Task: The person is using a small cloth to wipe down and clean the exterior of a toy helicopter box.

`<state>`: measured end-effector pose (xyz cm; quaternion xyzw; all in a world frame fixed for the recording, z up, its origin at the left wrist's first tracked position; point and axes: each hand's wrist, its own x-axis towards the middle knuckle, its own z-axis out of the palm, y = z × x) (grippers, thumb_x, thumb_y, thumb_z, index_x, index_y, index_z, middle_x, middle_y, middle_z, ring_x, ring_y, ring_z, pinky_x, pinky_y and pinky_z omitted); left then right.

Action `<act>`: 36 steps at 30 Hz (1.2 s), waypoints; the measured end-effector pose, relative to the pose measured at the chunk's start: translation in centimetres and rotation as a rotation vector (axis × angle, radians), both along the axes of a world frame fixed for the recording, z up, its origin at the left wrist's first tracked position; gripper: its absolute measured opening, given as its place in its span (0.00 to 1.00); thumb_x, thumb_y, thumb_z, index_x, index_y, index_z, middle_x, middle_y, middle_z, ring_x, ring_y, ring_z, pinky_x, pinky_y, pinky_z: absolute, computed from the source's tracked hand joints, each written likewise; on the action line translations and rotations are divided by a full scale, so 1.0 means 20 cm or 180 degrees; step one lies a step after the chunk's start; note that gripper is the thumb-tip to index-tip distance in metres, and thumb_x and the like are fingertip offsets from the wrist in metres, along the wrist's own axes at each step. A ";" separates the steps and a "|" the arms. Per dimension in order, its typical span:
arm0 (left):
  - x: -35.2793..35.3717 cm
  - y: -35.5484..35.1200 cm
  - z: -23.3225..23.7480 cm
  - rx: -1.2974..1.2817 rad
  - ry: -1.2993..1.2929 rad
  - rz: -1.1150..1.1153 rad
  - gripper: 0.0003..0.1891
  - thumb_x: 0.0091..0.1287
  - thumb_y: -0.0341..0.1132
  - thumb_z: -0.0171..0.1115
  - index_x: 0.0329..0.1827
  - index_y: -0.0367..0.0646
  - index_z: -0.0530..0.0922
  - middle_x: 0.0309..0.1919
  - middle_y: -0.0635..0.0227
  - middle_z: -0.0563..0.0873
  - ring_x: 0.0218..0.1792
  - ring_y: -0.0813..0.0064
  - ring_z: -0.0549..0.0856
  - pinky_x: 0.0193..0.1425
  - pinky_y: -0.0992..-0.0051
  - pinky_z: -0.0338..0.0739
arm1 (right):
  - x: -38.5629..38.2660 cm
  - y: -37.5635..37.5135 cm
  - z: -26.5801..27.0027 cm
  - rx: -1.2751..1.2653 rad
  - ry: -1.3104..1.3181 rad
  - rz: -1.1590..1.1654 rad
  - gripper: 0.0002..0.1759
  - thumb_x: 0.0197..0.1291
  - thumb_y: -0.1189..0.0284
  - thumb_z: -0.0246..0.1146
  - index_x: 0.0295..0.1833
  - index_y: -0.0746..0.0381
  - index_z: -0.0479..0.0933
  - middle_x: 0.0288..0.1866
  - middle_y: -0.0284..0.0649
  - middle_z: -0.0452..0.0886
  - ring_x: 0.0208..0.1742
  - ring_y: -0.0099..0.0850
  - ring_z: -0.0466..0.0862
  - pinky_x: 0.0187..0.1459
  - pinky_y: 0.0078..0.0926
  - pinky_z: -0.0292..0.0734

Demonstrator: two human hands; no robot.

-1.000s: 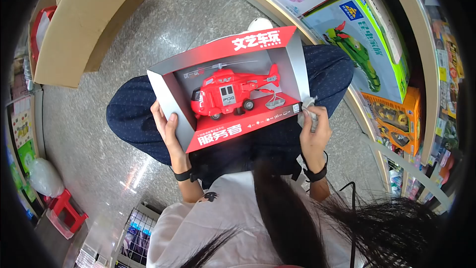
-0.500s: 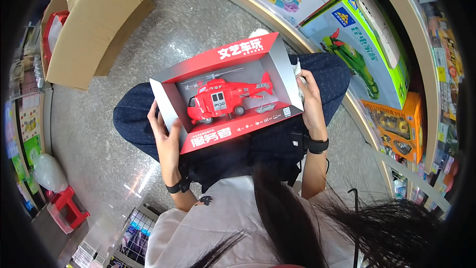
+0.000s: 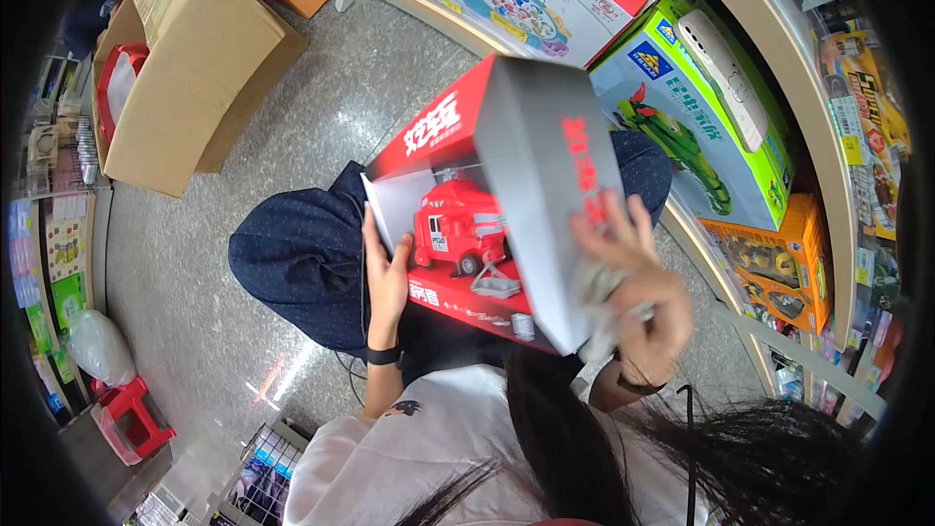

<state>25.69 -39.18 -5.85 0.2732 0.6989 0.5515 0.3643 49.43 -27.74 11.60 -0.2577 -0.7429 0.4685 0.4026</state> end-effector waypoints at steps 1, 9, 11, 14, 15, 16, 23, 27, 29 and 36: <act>0.02 0.01 -0.02 0.0048 -0.0486 0.0007 0.37 0.70 0.23 0.55 0.80 0.36 0.49 0.73 0.51 0.64 0.72 0.65 0.65 0.75 0.71 0.56 | -0.02 -0.01 0.01 0.0044 -0.0134 0.0241 0.06 0.64 0.67 0.63 0.39 0.56 0.74 0.60 0.52 0.81 0.72 0.58 0.69 0.75 0.61 0.40; -0.01 -0.02 -0.08 -0.0407 0.0310 -0.0435 0.28 0.75 0.28 0.47 0.77 0.33 0.55 0.73 0.48 0.66 0.74 0.61 0.67 0.75 0.72 0.59 | -0.17 -0.07 0.00 0.0263 -0.0280 0.0266 0.03 0.65 0.74 0.59 0.39 0.60 0.72 0.51 0.57 0.84 0.66 0.64 0.74 0.71 0.62 0.52; 0.01 -0.02 -0.01 -0.0825 0.0750 -0.0745 0.26 0.76 0.29 0.47 0.75 0.32 0.59 0.74 0.45 0.63 0.74 0.58 0.67 0.75 0.71 0.60 | -0.17 -0.05 0.01 0.0411 -0.0393 0.0123 0.11 0.51 0.84 0.62 0.41 0.61 0.75 0.55 0.51 0.84 0.65 0.60 0.76 0.68 0.58 0.63; 0.06 0.02 0.17 -0.0469 0.1199 -0.0631 0.23 0.75 0.27 0.48 0.72 0.32 0.64 0.66 0.45 0.74 0.66 0.55 0.77 0.70 0.69 0.67 | -0.16 -0.04 -0.02 0.0199 -0.0311 0.0117 0.11 0.51 0.83 0.63 0.41 0.63 0.75 0.56 0.51 0.83 0.65 0.62 0.76 0.68 0.57 0.65; 0.08 0.03 0.27 -0.0330 0.1166 -0.0477 0.22 0.75 0.26 0.48 0.71 0.32 0.66 0.63 0.46 0.79 0.63 0.56 0.80 0.68 0.68 0.69 | -0.17 -0.06 -0.01 0.0198 -0.0335 0.0115 0.11 0.51 0.83 0.63 0.41 0.63 0.75 0.56 0.51 0.83 0.65 0.62 0.76 0.68 0.57 0.65; 0.11 0.04 0.38 -0.0066 0.0877 -0.0272 0.20 0.74 0.23 0.47 0.68 0.33 0.70 0.53 0.50 0.85 0.57 0.62 0.84 0.64 0.67 0.72 | -0.20 -0.09 -0.01 0.0269 -0.0326 0.0090 0.11 0.51 0.82 0.64 0.42 0.63 0.75 0.56 0.51 0.83 0.65 0.61 0.76 0.68 0.57 0.65; 0.28 0.04 0.60 0.1055 -0.0124 -0.0368 0.45 0.68 0.65 0.55 0.74 0.36 0.55 0.65 0.48 0.72 0.67 0.59 0.72 0.70 0.64 0.65 | -0.30 -0.16 0.04 0.0668 -0.0492 0.0338 0.15 0.55 0.77 0.64 0.49 0.64 0.72 0.65 0.52 0.75 0.69 0.64 0.70 0.69 0.60 0.63; 0.27 0.05 0.72 0.1087 -0.0668 -0.0432 0.49 0.64 0.66 0.59 0.75 0.37 0.53 0.67 0.47 0.68 0.69 0.60 0.70 0.71 0.64 0.63 | -0.31 -0.18 0.09 0.0352 -0.0413 0.0585 0.11 0.56 0.81 0.65 0.43 0.64 0.73 0.61 0.54 0.80 0.70 0.62 0.70 0.71 0.59 0.58; 0.23 0.02 0.72 0.0969 -0.0424 -0.0421 0.48 0.63 0.61 0.62 0.75 0.36 0.53 0.64 0.46 0.72 0.66 0.61 0.72 0.69 0.64 0.64 | -0.29 -0.19 0.10 0.0056 -0.0250 0.1044 0.16 0.55 0.81 0.62 0.50 0.65 0.70 0.65 0.55 0.73 0.70 0.60 0.69 0.71 0.58 0.62; 0.15 -0.03 0.78 0.1089 -0.1106 -0.0497 0.42 0.59 0.36 0.62 0.76 0.33 0.53 0.60 0.46 0.76 0.58 0.64 0.79 0.62 0.69 0.70 | -0.25 0.09 0.21 0.0616 -0.0472 0.0042 0.13 0.53 0.84 0.63 0.46 0.65 0.78 0.59 0.51 0.74 0.60 0.48 0.76 0.58 0.40 0.73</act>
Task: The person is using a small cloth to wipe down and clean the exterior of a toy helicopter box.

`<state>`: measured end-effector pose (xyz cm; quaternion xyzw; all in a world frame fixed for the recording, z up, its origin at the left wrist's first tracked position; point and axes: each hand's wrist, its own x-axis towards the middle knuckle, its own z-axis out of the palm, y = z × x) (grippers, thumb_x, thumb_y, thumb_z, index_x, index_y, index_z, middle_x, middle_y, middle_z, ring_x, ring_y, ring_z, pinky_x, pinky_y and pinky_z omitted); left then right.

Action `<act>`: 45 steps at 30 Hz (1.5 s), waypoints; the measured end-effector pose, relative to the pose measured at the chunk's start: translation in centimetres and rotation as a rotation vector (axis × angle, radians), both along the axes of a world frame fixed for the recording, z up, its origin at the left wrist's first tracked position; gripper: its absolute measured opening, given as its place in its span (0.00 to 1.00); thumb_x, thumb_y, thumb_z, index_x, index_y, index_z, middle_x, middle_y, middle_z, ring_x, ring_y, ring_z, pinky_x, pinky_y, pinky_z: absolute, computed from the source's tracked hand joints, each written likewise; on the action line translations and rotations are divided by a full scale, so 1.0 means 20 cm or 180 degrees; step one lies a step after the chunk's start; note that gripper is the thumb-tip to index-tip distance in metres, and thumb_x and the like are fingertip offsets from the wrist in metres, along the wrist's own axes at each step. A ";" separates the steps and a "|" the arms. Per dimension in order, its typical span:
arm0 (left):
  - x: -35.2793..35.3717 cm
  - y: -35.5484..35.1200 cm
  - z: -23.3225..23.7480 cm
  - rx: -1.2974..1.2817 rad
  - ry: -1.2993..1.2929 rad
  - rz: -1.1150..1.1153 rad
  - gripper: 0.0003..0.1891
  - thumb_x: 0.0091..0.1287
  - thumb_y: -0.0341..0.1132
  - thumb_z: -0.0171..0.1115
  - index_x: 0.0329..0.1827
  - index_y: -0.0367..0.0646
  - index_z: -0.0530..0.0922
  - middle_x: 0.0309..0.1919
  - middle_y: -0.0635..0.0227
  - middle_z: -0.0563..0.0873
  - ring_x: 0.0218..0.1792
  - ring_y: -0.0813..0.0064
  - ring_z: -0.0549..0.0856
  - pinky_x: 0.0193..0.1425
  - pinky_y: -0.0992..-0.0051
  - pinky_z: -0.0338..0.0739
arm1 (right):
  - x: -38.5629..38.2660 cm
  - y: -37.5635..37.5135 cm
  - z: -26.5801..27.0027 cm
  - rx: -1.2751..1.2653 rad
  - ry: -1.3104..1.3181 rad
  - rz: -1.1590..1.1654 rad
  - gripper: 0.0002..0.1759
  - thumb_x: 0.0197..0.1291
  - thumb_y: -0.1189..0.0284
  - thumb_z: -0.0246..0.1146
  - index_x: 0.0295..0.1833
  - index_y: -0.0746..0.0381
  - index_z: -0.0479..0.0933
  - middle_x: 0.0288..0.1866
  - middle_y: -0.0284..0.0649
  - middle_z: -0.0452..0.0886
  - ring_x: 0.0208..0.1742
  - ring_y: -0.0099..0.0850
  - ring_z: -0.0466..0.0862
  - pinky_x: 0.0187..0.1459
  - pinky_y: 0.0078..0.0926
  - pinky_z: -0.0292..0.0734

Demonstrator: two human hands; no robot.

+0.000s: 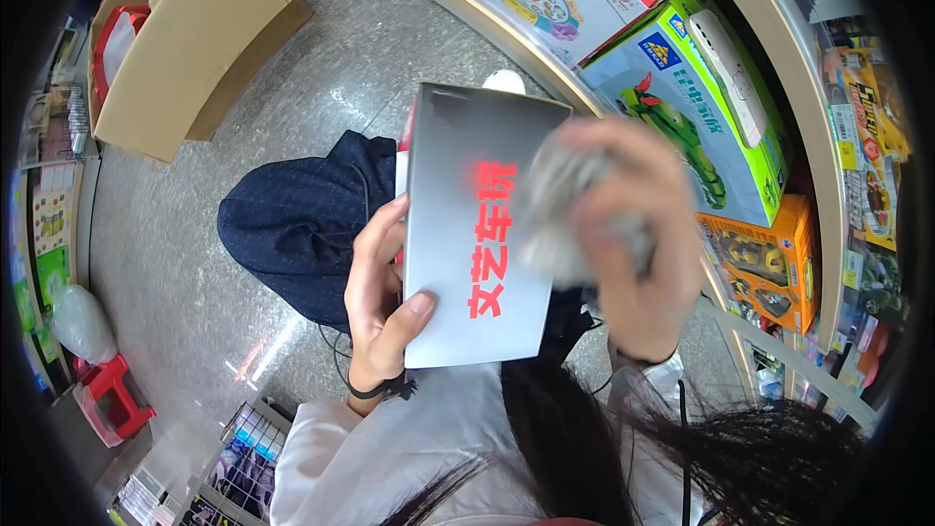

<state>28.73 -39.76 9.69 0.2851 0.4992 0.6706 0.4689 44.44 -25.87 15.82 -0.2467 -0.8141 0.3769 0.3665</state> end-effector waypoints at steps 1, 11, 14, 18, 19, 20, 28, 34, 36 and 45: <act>0.00 0.00 0.00 0.0075 -0.0164 -0.0073 0.42 0.58 0.35 0.62 0.76 0.32 0.54 0.61 0.45 0.76 0.59 0.63 0.79 0.62 0.70 0.71 | -0.04 0.05 0.00 0.0342 0.0042 -0.0493 0.12 0.53 0.83 0.64 0.45 0.65 0.79 0.54 0.49 0.76 0.55 0.46 0.77 0.54 0.38 0.73; -0.05 0.01 -0.07 0.0191 -0.0333 0.0288 0.43 0.54 0.32 0.61 0.74 0.23 0.57 0.66 0.42 0.73 0.59 0.62 0.81 0.63 0.72 0.72 | -0.26 0.00 -0.12 0.0677 -0.0462 0.0542 0.14 0.47 0.80 0.67 0.43 0.62 0.79 0.43 0.41 0.79 0.42 0.40 0.77 0.45 0.32 0.72; -0.08 0.03 -0.06 0.0019 -0.0335 0.0484 0.45 0.50 0.32 0.60 0.74 0.22 0.57 0.66 0.39 0.72 0.65 0.59 0.77 0.70 0.69 0.67 | -0.20 -0.22 -0.11 0.0601 -0.0511 0.0674 0.18 0.44 0.80 0.67 0.45 0.61 0.82 0.46 0.38 0.80 0.38 0.34 0.78 0.40 0.29 0.74; -0.09 0.03 -0.07 -0.0214 -0.0242 0.0502 0.49 0.51 0.44 0.63 0.76 0.27 0.56 0.66 0.45 0.74 0.62 0.60 0.80 0.68 0.67 0.72 | -0.12 -0.26 -0.10 0.0508 -0.0545 0.1046 0.18 0.44 0.79 0.67 0.45 0.60 0.82 0.44 0.35 0.81 0.39 0.30 0.79 0.40 0.29 0.73; -0.09 0.03 -0.07 -0.0203 -0.0238 0.0489 0.49 0.51 0.44 0.63 0.76 0.27 0.56 0.66 0.45 0.74 0.62 0.60 0.80 0.68 0.67 0.72 | -0.12 -0.23 -0.09 0.0518 -0.0544 0.1033 0.18 0.44 0.79 0.67 0.45 0.60 0.82 0.44 0.35 0.81 0.39 0.30 0.79 0.40 0.29 0.73; -0.09 0.02 -0.09 -0.0149 -0.0279 0.0448 0.49 0.52 0.45 0.63 0.76 0.27 0.56 0.66 0.44 0.73 0.63 0.59 0.79 0.69 0.66 0.72 | -0.11 -0.17 -0.08 0.0794 -0.0661 0.0985 0.15 0.48 0.78 0.65 0.45 0.61 0.80 0.43 0.37 0.79 0.39 0.32 0.78 0.41 0.30 0.72; -0.07 0.02 -0.09 0.0249 -0.0391 0.0167 0.43 0.54 0.31 0.61 0.75 0.24 0.56 0.63 0.40 0.75 0.58 0.62 0.82 0.64 0.71 0.73 | -0.20 0.16 -0.13 0.1031 -0.0564 0.0080 0.09 0.50 0.81 0.62 0.39 0.62 0.78 0.38 0.40 0.78 0.37 0.38 0.76 0.39 0.34 0.70; -0.07 0.06 -0.10 0.0422 -0.0668 0.0415 0.43 0.53 0.31 0.59 0.75 0.26 0.56 0.64 0.40 0.75 0.62 0.62 0.79 0.67 0.68 0.70 | -0.09 -0.23 -0.08 0.0997 -0.0885 0.1454 0.15 0.45 0.75 0.66 0.43 0.54 0.83 0.42 0.30 0.81 0.36 0.24 0.78 0.39 0.27 0.70; -0.06 0.07 -0.10 0.0430 -0.0649 0.0518 0.43 0.53 0.31 0.60 0.75 0.26 0.57 0.64 0.41 0.75 0.62 0.62 0.79 0.67 0.68 0.70 | -0.08 -0.24 -0.09 0.1306 -0.0747 0.1490 0.10 0.50 0.71 0.65 0.40 0.55 0.79 0.44 0.30 0.78 0.37 0.22 0.75 0.38 0.25 0.69; -0.05 0.03 -0.11 0.0334 -0.0330 0.0278 0.41 0.55 0.30 0.62 0.73 0.24 0.59 0.63 0.38 0.75 0.57 0.60 0.83 0.60 0.71 0.78 | -0.18 0.20 -0.18 0.0675 -0.0137 -0.0322 0.11 0.45 0.84 0.60 0.37 0.62 0.78 0.36 0.42 0.78 0.35 0.41 0.75 0.38 0.36 0.68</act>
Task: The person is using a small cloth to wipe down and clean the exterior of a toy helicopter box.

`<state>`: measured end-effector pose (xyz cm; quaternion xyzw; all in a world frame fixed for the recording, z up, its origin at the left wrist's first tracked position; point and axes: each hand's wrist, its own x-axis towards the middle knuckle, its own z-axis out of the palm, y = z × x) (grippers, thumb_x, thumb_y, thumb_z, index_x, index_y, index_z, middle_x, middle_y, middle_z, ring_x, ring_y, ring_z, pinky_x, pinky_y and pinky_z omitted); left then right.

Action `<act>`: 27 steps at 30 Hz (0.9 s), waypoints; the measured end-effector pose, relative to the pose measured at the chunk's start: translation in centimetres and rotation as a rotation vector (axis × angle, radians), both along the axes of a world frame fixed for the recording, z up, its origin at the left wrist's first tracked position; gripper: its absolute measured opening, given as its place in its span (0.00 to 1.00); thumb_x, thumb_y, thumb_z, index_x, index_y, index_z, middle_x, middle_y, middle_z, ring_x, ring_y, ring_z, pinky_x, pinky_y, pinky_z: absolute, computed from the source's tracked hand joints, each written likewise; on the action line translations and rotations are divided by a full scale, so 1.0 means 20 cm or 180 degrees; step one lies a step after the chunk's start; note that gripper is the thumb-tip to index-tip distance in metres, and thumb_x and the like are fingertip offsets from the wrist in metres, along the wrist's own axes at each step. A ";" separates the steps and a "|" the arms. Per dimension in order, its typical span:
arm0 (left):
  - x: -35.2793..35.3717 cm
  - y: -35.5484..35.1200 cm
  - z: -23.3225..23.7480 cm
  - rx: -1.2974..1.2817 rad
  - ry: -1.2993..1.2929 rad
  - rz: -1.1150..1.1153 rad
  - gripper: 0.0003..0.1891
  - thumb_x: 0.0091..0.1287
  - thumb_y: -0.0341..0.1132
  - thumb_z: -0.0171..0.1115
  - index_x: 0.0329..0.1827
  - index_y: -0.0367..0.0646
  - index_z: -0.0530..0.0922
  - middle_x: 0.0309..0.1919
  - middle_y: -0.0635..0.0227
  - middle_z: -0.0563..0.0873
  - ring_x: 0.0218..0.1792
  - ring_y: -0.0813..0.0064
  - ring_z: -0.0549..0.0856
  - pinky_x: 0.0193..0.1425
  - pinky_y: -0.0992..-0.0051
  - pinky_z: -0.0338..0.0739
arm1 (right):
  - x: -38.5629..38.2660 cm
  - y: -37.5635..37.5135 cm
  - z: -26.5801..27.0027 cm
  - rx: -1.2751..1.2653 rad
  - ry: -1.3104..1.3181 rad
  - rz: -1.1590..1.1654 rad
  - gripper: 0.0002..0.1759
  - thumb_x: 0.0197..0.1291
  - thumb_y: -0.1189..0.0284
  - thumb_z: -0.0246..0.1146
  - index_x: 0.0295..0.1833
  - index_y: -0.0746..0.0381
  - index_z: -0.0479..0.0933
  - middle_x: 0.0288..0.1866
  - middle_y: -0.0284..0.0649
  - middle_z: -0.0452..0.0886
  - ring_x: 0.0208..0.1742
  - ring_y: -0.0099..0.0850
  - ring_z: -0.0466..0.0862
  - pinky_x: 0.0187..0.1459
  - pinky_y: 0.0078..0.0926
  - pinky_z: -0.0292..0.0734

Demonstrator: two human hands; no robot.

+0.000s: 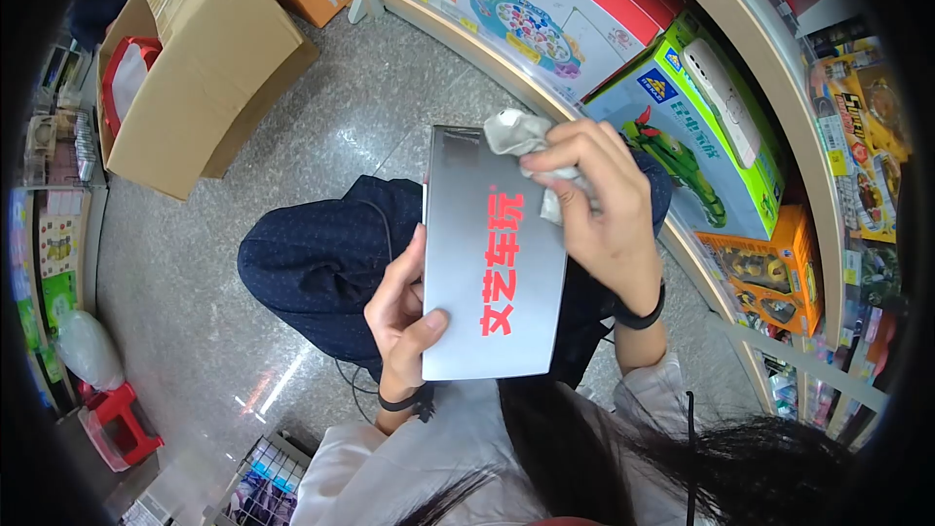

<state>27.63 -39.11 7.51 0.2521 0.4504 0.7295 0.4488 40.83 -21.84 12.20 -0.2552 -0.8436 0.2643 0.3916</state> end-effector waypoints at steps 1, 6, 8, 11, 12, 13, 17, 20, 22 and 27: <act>-0.01 0.01 0.01 0.0028 -0.0117 0.0046 0.41 0.55 0.30 0.62 0.73 0.24 0.59 0.63 0.38 0.75 0.57 0.60 0.83 0.61 0.70 0.77 | 0.00 -0.02 0.00 0.0126 -0.0131 0.0112 0.11 0.45 0.84 0.60 0.36 0.61 0.77 0.35 0.41 0.77 0.34 0.40 0.75 0.37 0.36 0.68; -0.05 0.00 -0.02 0.0047 -0.0138 0.0289 0.42 0.53 0.35 0.61 0.73 0.26 0.61 0.61 0.37 0.77 0.59 0.57 0.82 0.66 0.65 0.73 | 0.09 -0.31 0.10 0.0038 -0.0862 0.1325 0.10 0.47 0.77 0.63 0.36 0.53 0.78 0.39 0.28 0.77 0.40 0.26 0.76 0.44 0.25 0.66; -0.05 -0.01 -0.01 0.0006 -0.0311 0.0357 0.43 0.52 0.36 0.61 0.73 0.27 0.61 0.61 0.38 0.77 0.59 0.57 0.82 0.67 0.66 0.72 | 0.13 -0.36 0.10 -0.0415 -0.0589 0.2105 0.10 0.47 0.77 0.62 0.37 0.53 0.80 0.41 0.26 0.77 0.42 0.25 0.76 0.45 0.26 0.67; -0.05 -0.04 -0.03 -0.0221 0.0019 0.0191 0.46 0.52 0.43 0.62 0.75 0.30 0.60 0.63 0.44 0.75 0.61 0.56 0.80 0.69 0.61 0.72 | 0.16 -0.28 0.09 -0.0122 -0.0747 0.1815 0.10 0.48 0.77 0.63 0.38 0.53 0.81 0.43 0.27 0.79 0.41 0.28 0.76 0.46 0.26 0.68; -0.05 -0.04 -0.03 -0.0221 0.0025 0.0185 0.46 0.52 0.43 0.62 0.75 0.30 0.60 0.63 0.44 0.75 0.61 0.56 0.80 0.69 0.61 0.72 | 0.15 -0.22 0.09 0.0169 -0.0909 0.1481 0.11 0.48 0.78 0.63 0.38 0.54 0.81 0.43 0.28 0.80 0.41 0.30 0.76 0.46 0.26 0.68; -0.04 -0.04 -0.01 -0.0336 0.0095 0.0149 0.46 0.51 0.43 0.62 0.74 0.30 0.60 0.64 0.44 0.75 0.61 0.56 0.80 0.69 0.61 0.71 | 0.13 -0.15 0.08 0.0173 -0.0794 0.1096 0.11 0.48 0.80 0.62 0.38 0.55 0.81 0.42 0.31 0.80 0.40 0.32 0.76 0.46 0.27 0.69; -0.03 -0.03 -0.01 -0.0229 -0.0035 0.0142 0.44 0.51 0.38 0.62 0.73 0.27 0.61 0.63 0.40 0.75 0.61 0.58 0.80 0.69 0.65 0.70 | 0.01 0.01 0.01 -0.0248 0.0029 0.0084 0.14 0.43 0.88 0.61 0.36 0.62 0.80 0.38 0.41 0.80 0.40 0.40 0.77 0.45 0.31 0.71; -0.06 -0.02 -0.02 -0.0039 -0.0166 0.0342 0.43 0.52 0.39 0.62 0.73 0.25 0.62 0.64 0.38 0.75 0.61 0.55 0.81 0.69 0.64 0.71 | -0.03 -0.07 0.04 -0.0032 -0.0140 0.0519 0.14 0.44 0.87 0.61 0.36 0.60 0.80 0.38 0.40 0.80 0.40 0.40 0.77 0.43 0.33 0.71; -0.12 -0.05 -0.07 -0.0048 -0.0310 0.0633 0.45 0.52 0.42 0.61 0.73 0.27 0.61 0.64 0.39 0.74 0.62 0.53 0.80 0.69 0.61 0.71 | -0.03 -0.18 0.05 -0.0144 -0.0154 0.1256 0.10 0.48 0.79 0.63 0.37 0.57 0.79 0.39 0.36 0.79 0.39 0.37 0.76 0.43 0.32 0.69; -0.27 -0.16 -0.19 0.1059 -0.2016 0.0367 0.40 0.61 0.46 0.60 0.74 0.35 0.60 0.65 0.41 0.72 0.61 0.47 0.80 0.68 0.51 0.74 | 0.03 -0.29 0.01 -0.0703 0.0251 0.1766 0.09 0.48 0.77 0.64 0.38 0.57 0.79 0.39 0.35 0.79 0.40 0.37 0.79 0.45 0.33 0.70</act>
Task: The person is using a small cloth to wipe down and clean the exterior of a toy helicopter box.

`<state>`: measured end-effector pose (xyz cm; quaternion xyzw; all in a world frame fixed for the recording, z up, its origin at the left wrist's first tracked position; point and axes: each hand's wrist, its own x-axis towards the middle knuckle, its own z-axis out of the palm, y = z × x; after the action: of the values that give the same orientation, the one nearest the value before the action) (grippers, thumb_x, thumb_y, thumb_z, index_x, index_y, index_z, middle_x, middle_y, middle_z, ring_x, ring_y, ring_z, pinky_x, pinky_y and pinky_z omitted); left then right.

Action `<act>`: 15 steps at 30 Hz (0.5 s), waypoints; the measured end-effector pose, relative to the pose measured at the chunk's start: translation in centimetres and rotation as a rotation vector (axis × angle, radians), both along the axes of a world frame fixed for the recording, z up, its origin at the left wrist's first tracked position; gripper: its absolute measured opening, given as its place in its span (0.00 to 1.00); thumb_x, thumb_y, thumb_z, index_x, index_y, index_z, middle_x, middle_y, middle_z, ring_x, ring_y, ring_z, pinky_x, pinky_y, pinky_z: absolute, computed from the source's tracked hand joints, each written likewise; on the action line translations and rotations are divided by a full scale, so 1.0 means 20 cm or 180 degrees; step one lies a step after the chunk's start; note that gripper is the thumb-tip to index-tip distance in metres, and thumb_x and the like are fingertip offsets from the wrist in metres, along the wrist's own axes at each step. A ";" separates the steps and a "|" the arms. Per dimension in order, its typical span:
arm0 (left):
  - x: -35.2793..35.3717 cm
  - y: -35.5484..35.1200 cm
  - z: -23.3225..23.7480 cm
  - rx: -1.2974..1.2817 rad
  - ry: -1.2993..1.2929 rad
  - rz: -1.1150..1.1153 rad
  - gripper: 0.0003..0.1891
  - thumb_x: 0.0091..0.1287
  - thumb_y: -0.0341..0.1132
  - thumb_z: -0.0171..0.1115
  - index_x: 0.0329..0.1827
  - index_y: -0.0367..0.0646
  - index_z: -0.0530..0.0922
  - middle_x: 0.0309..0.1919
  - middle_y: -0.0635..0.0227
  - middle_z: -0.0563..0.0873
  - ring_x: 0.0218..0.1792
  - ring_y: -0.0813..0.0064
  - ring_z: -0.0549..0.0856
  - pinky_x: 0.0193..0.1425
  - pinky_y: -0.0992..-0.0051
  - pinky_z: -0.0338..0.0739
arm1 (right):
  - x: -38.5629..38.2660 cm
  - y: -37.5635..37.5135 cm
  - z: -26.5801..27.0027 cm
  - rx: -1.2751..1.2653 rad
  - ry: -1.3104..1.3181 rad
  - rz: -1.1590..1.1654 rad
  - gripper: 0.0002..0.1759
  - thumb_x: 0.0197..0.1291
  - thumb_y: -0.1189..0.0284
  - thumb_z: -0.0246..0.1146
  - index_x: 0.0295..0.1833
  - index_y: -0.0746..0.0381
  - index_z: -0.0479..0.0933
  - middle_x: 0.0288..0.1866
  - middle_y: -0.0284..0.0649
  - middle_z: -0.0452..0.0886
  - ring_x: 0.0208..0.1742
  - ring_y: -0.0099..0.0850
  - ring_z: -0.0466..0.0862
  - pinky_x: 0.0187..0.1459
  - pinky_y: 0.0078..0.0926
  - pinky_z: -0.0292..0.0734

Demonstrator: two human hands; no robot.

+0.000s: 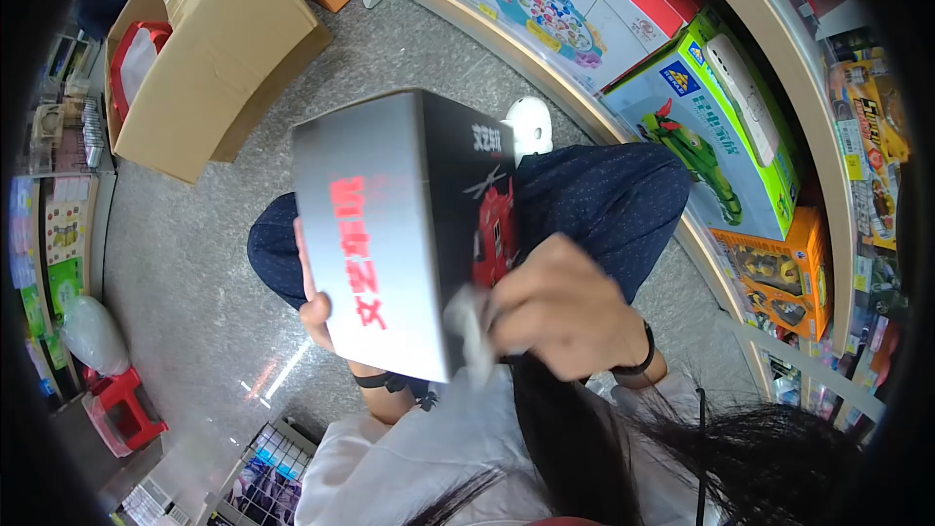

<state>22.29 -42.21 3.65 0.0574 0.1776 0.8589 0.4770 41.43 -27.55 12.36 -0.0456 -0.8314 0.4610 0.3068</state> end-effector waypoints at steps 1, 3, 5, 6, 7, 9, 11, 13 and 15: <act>-0.03 -0.05 -0.04 -0.0057 -0.0157 -0.0016 0.35 0.63 0.50 0.59 0.69 0.34 0.67 0.60 0.47 0.77 0.57 0.51 0.82 0.64 0.53 0.77 | 0.03 0.03 -0.03 -0.0013 -0.0015 -0.0381 0.08 0.51 0.77 0.63 0.39 0.58 0.79 0.40 0.35 0.80 0.40 0.37 0.79 0.46 0.34 0.71; -0.05 -0.13 -0.14 -0.0131 -0.0443 0.0038 0.35 0.64 0.48 0.59 0.70 0.35 0.66 0.61 0.47 0.77 0.58 0.52 0.81 0.64 0.54 0.77 | 0.06 0.08 -0.13 -0.0368 -0.0210 -0.1564 0.05 0.58 0.77 0.61 0.40 0.61 0.78 0.40 0.38 0.79 0.42 0.36 0.79 0.47 0.32 0.72; -0.06 -0.19 -0.25 -0.0145 -0.0614 0.0143 0.35 0.65 0.47 0.58 0.70 0.35 0.65 0.62 0.47 0.76 0.59 0.53 0.80 0.64 0.55 0.77 | 0.08 0.13 -0.23 -0.0440 -0.0329 -0.2410 0.04 0.66 0.75 0.58 0.42 0.64 0.77 0.41 0.40 0.77 0.43 0.32 0.78 0.48 0.26 0.71; -0.06 -0.22 -0.30 -0.0147 -0.0672 0.0202 0.34 0.65 0.47 0.57 0.71 0.35 0.65 0.62 0.47 0.76 0.60 0.53 0.80 0.64 0.55 0.77 | 0.10 0.15 -0.29 -0.0601 -0.0340 -0.2629 0.06 0.69 0.74 0.56 0.43 0.65 0.76 0.41 0.40 0.76 0.42 0.30 0.77 0.48 0.25 0.70; -0.06 -0.23 -0.35 -0.0154 -0.0715 0.0245 0.34 0.65 0.46 0.57 0.71 0.35 0.64 0.63 0.47 0.75 0.60 0.53 0.80 0.64 0.56 0.77 | 0.12 0.16 -0.36 -0.0761 -0.0354 -0.2848 0.07 0.71 0.73 0.55 0.44 0.66 0.75 0.42 0.40 0.74 0.42 0.28 0.76 0.49 0.24 0.70; -0.07 -0.26 -0.43 -0.0158 -0.0765 0.0320 0.34 0.66 0.45 0.56 0.72 0.35 0.63 0.63 0.47 0.75 0.61 0.54 0.79 0.65 0.56 0.77 | 0.18 0.15 -0.52 -0.1095 -0.0488 -0.2859 0.09 0.75 0.70 0.52 0.49 0.63 0.74 0.44 0.36 0.74 0.43 0.23 0.73 0.50 0.22 0.69; -0.07 -0.28 -0.49 -0.0188 -0.0802 0.0362 0.34 0.66 0.43 0.55 0.73 0.36 0.62 0.64 0.48 0.74 0.63 0.54 0.78 0.65 0.57 0.77 | 0.18 0.13 -0.58 -0.2727 -0.0204 -0.2450 0.10 0.77 0.68 0.50 0.54 0.61 0.71 0.46 0.32 0.73 0.45 0.19 0.72 0.51 0.19 0.68; -0.07 -0.29 -0.54 -0.0215 -0.0832 0.0399 0.33 0.67 0.42 0.54 0.74 0.36 0.61 0.65 0.48 0.74 0.64 0.55 0.77 0.65 0.58 0.77 | 0.14 0.09 -0.63 -0.2869 0.0006 -0.2568 0.11 0.78 0.67 0.48 0.57 0.61 0.68 0.45 0.30 0.73 0.44 0.15 0.73 0.49 0.16 0.70; -0.08 -0.29 -0.58 -0.0240 -0.0816 0.0414 0.33 0.68 0.41 0.54 0.74 0.36 0.60 0.66 0.48 0.73 0.65 0.56 0.76 0.65 0.59 0.77 | 0.15 0.08 -0.66 -0.2914 -0.0170 -0.2382 0.11 0.78 0.66 0.47 0.56 0.61 0.69 0.44 0.30 0.73 0.44 0.15 0.73 0.48 0.16 0.70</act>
<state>20.74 -48.09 -7.98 -0.0824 0.1507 0.8810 0.4409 44.43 -26.05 -0.76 -0.4752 -0.4827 0.6320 0.3766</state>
